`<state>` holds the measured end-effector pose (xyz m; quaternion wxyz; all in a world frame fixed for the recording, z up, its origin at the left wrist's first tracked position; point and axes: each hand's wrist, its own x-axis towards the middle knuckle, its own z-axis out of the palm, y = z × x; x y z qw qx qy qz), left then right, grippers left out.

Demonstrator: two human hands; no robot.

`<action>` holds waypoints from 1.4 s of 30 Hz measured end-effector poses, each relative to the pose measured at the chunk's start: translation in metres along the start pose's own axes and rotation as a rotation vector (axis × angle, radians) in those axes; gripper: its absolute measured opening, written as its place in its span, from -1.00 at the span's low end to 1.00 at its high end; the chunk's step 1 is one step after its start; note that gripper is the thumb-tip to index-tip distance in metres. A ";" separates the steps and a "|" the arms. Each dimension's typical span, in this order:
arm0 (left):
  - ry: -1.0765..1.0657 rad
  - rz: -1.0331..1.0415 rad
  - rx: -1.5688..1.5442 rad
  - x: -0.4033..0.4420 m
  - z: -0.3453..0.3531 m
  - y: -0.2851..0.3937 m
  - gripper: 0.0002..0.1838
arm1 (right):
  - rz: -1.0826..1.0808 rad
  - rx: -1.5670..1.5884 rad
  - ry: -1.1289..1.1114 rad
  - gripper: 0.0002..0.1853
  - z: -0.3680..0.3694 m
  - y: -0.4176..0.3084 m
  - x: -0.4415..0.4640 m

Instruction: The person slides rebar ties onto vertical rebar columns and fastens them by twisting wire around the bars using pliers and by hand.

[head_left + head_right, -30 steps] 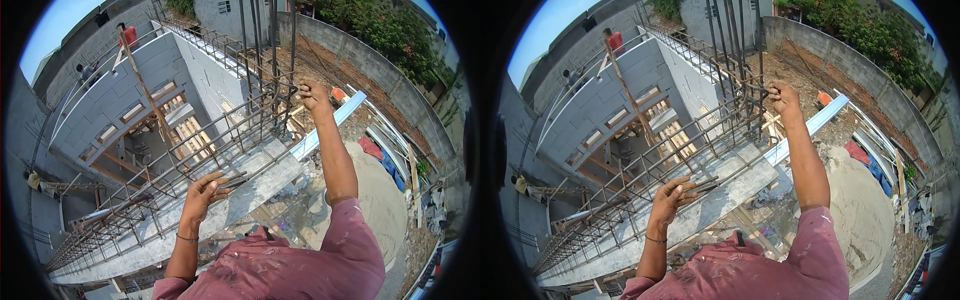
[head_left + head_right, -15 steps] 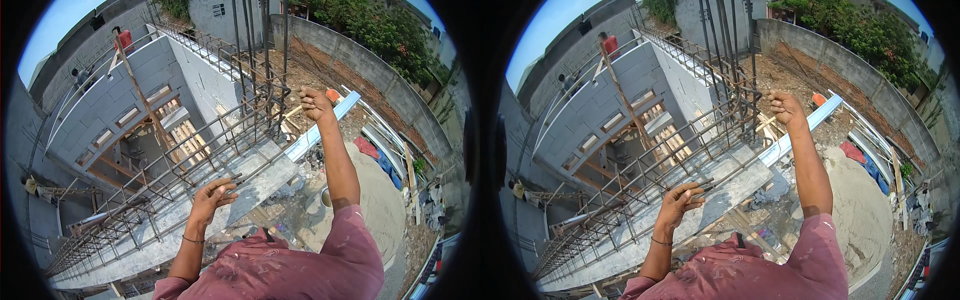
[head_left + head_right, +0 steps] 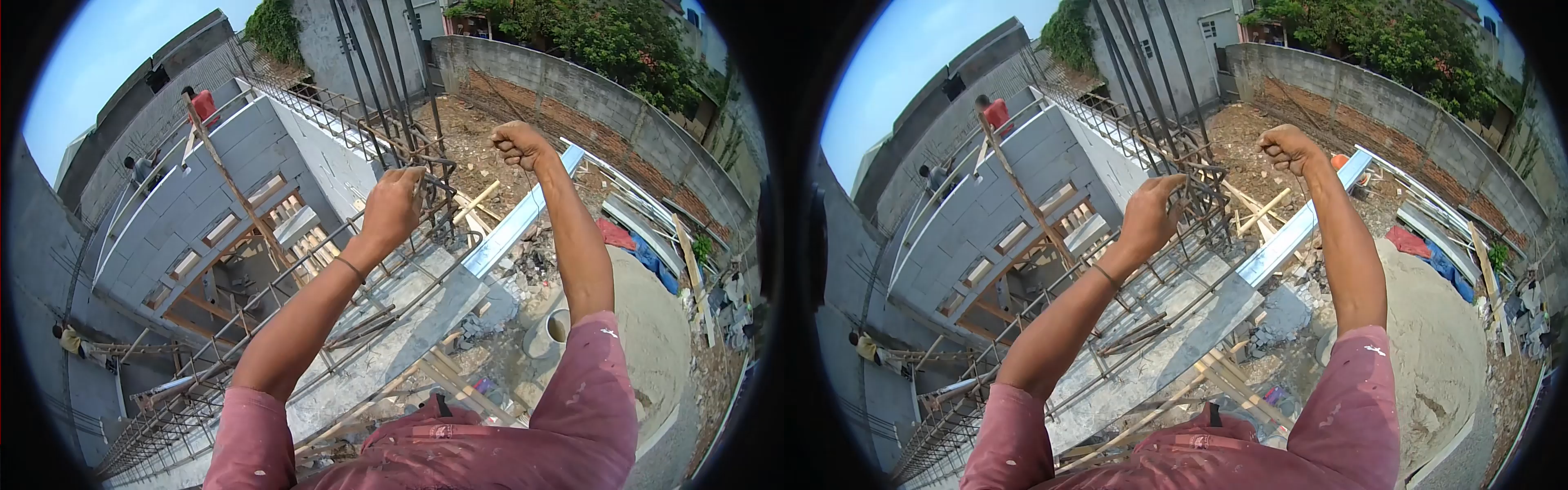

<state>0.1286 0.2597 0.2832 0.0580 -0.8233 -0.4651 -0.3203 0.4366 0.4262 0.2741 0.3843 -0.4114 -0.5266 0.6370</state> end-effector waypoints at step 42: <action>0.011 -0.233 0.061 0.161 0.059 -0.008 -0.84 | -0.932 -0.800 0.569 -0.78 0.089 0.042 0.020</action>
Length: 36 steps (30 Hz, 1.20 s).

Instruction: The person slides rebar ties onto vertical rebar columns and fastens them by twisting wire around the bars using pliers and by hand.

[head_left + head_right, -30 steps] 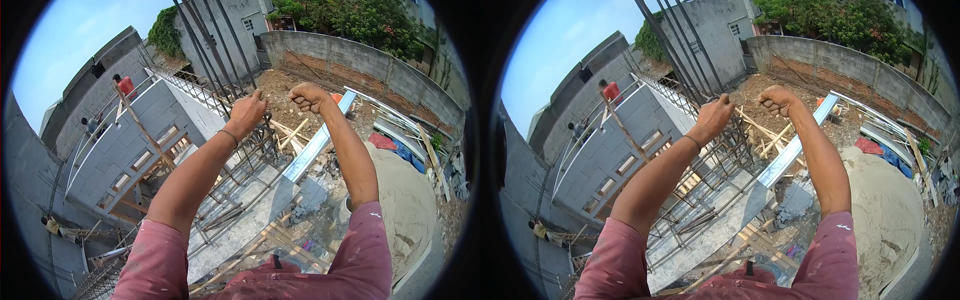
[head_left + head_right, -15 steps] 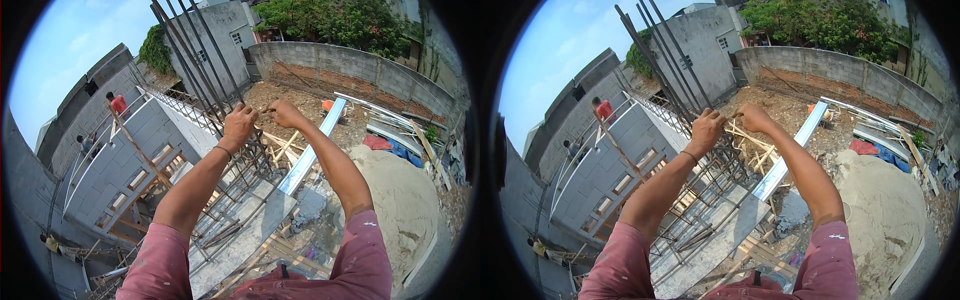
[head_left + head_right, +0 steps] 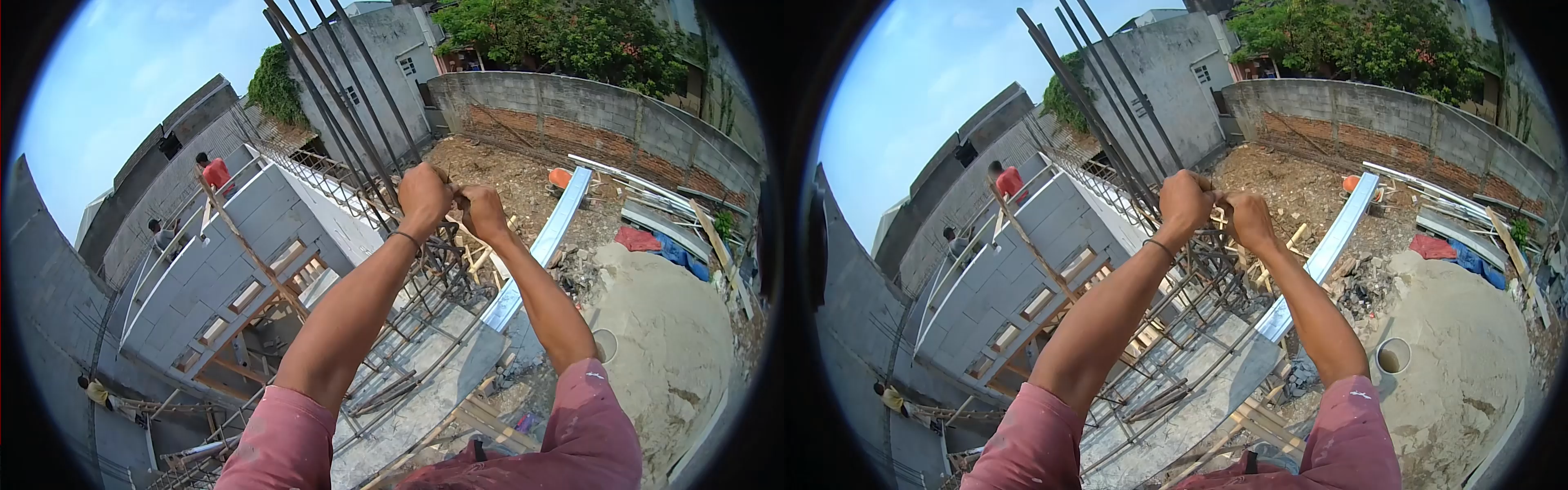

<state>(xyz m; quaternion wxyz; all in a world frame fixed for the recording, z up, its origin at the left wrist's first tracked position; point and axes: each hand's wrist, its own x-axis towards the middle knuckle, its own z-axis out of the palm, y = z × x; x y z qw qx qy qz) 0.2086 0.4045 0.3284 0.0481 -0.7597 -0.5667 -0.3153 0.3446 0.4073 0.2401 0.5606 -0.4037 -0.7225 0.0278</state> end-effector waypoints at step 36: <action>0.050 -0.083 -0.078 -0.040 -0.012 -0.003 -0.68 | 0.386 0.376 -0.122 -0.76 0.008 0.030 0.025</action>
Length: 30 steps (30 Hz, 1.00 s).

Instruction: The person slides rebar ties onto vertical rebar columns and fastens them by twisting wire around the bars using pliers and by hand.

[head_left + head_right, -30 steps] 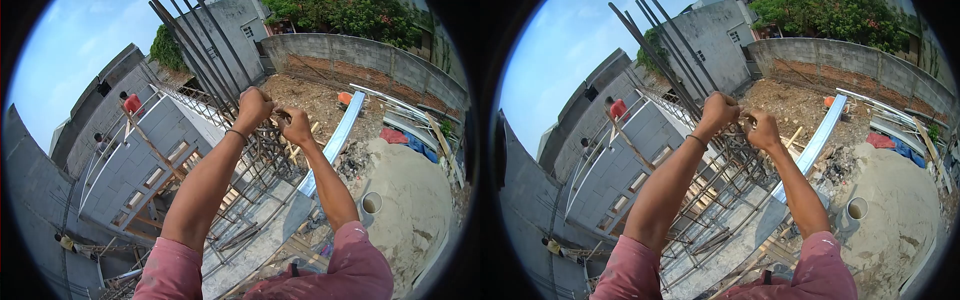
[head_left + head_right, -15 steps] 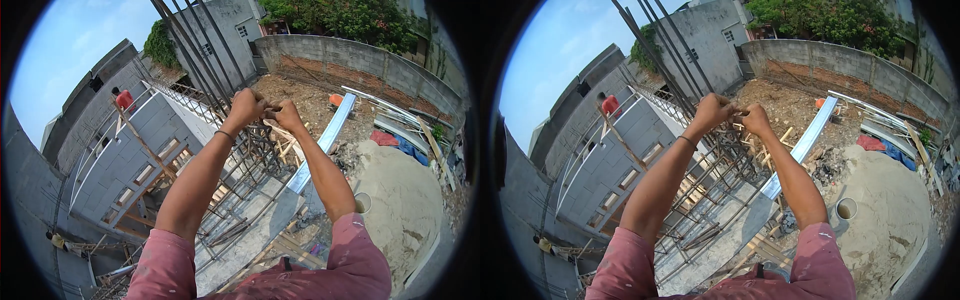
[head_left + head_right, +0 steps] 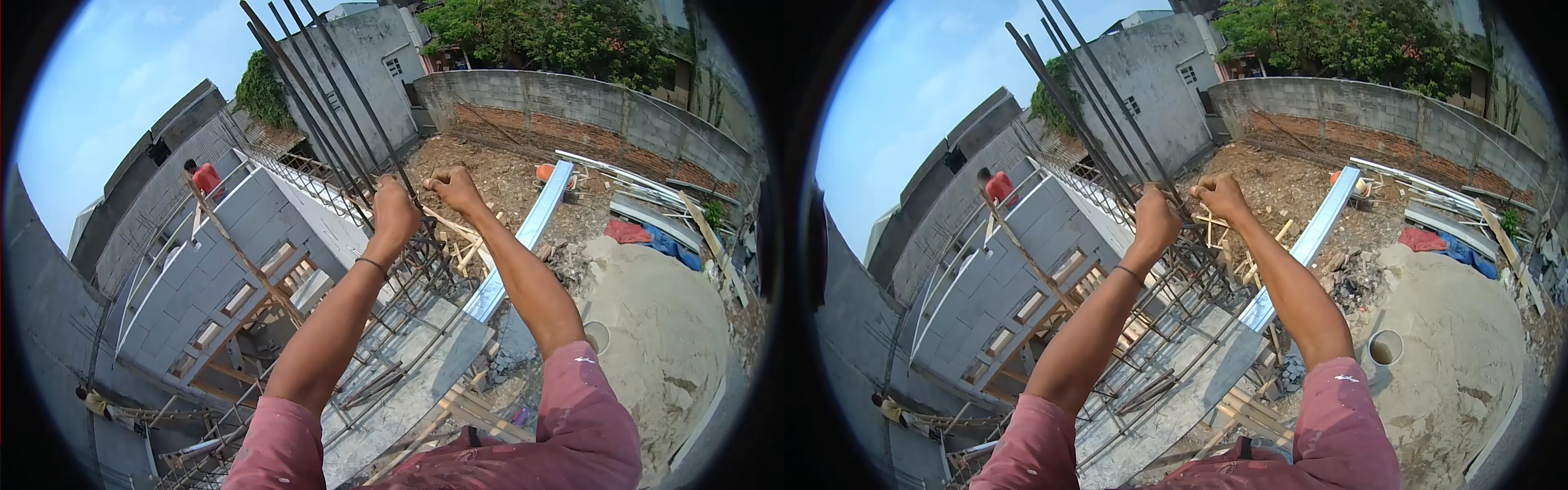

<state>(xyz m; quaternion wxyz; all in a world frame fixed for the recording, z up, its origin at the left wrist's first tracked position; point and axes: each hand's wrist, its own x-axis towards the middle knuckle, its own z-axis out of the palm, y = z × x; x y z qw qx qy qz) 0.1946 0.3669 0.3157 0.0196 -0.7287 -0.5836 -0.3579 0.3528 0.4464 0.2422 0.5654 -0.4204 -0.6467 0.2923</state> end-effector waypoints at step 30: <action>0.239 -0.304 -0.093 0.010 0.055 0.011 -0.87 | 0.071 0.228 -0.319 -0.80 -0.001 0.006 0.029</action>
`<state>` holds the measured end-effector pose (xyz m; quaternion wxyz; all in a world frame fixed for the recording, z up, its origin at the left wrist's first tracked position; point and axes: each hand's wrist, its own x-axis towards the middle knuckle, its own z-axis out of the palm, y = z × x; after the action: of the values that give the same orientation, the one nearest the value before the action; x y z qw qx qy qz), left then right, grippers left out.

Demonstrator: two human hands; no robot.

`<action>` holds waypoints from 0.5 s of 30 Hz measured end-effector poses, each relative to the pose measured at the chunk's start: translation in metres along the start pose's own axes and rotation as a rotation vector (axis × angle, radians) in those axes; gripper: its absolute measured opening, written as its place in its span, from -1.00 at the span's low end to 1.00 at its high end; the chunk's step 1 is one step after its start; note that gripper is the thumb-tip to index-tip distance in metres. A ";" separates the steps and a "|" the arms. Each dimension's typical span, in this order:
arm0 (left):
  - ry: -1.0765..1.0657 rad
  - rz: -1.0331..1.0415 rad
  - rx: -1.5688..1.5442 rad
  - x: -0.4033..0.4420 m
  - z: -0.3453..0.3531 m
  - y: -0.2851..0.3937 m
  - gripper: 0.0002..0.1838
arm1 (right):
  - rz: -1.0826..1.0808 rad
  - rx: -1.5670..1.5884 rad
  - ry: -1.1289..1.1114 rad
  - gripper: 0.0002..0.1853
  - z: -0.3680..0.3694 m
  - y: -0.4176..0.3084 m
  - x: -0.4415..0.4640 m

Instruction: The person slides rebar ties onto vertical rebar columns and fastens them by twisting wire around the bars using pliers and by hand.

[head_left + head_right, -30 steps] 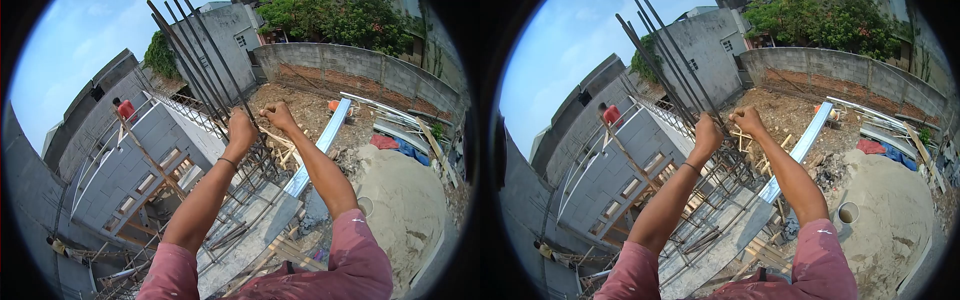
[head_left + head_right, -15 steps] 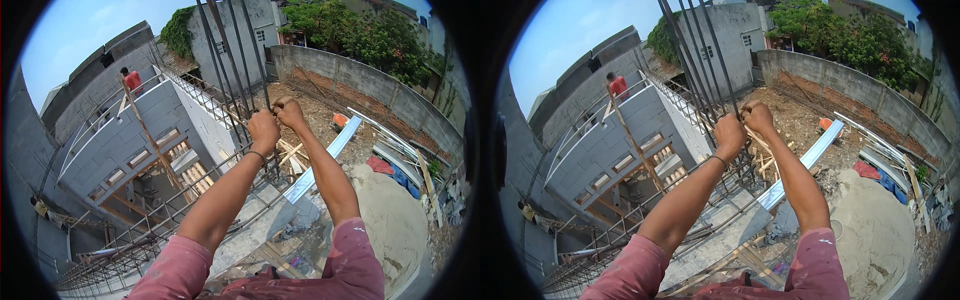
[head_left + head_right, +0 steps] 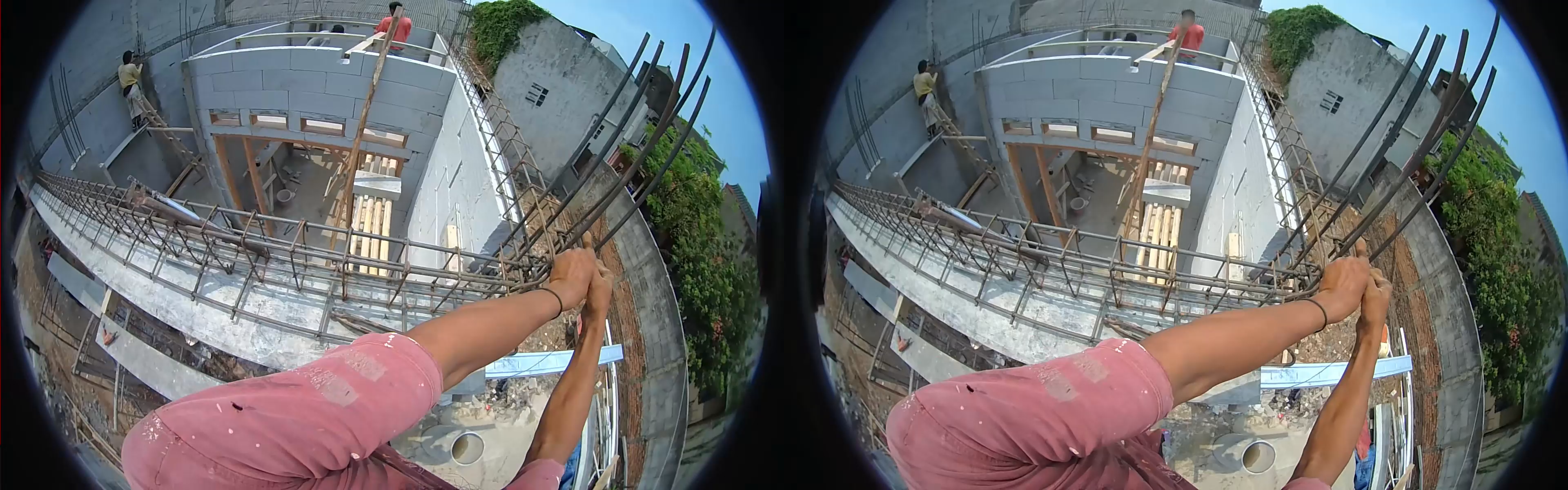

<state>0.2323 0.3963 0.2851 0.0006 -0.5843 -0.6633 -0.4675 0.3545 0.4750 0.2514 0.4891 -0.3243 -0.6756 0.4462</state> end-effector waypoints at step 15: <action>-0.296 0.096 0.006 0.009 -0.022 0.001 -0.82 | 0.038 0.124 -0.096 -0.91 0.015 -0.011 -0.015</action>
<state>0.2185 0.3900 0.3034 -0.0730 -0.6779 -0.6287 -0.3740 0.3445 0.4529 0.2541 0.4669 -0.2843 -0.6630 0.5115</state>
